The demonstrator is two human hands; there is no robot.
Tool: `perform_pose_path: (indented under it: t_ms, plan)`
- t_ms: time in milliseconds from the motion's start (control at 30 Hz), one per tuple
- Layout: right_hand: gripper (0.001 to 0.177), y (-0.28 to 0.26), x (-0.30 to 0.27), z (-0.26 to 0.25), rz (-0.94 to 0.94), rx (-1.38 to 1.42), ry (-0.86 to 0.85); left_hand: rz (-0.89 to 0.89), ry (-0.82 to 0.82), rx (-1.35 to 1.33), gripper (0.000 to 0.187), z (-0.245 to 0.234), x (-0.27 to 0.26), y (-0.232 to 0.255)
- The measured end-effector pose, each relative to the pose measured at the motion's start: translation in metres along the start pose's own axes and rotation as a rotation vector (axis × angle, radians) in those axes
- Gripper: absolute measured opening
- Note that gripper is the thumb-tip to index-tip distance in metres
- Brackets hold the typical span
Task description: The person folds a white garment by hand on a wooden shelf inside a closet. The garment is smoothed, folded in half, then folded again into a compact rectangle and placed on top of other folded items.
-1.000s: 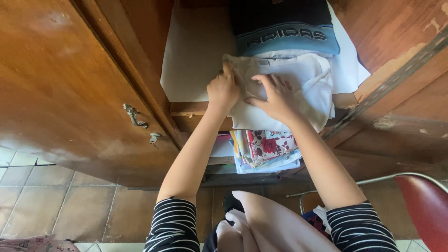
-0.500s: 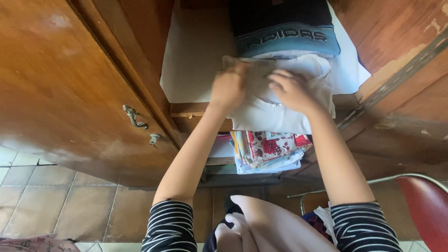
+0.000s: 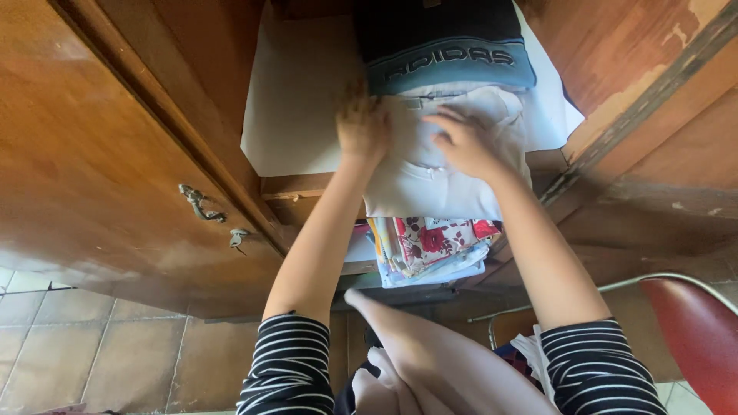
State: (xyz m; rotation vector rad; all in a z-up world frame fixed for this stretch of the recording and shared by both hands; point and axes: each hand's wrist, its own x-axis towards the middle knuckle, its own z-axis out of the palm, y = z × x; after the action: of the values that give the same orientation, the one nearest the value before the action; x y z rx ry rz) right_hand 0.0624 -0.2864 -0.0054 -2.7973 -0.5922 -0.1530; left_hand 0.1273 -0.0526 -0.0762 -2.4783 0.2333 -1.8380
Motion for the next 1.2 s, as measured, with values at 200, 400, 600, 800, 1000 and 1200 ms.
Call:
perform_pose_path:
  t_ms: [200, 400, 600, 800, 1000, 1200]
  plan:
    - [0.038, 0.045, -0.011, -0.026, -0.331, 0.290, 0.496, -0.033, -0.838, -0.267, 0.026, -0.076, 0.045, 0.063]
    - [0.051, 0.049, -0.011, -0.024, -0.030, 0.054, 0.034, 0.068, -1.185, -0.355, 0.063, -0.062, 0.050, 0.071]
    - [0.054, 0.074, 0.004, -0.004, 0.127, 0.066, 0.073, -0.062, -1.149, -0.272, 0.066, -0.042, 0.045, 0.062]
    - [0.033, 0.073, -0.017, -0.005, -0.100, 0.380, 0.479, -0.158, -0.943, -0.316, 0.043, -0.042, 0.042, 0.050]
    - [0.031, 0.022, -0.046, 0.002, -0.191, 0.077, 0.612, -0.066, -0.522, -0.410, 0.048, -0.129, 0.043, 0.062]
    - [0.044, 0.010, -0.052, 0.005, -0.213, -0.168, 0.418, -0.032, -0.767, -0.294, 0.051, -0.160, 0.028, 0.039]
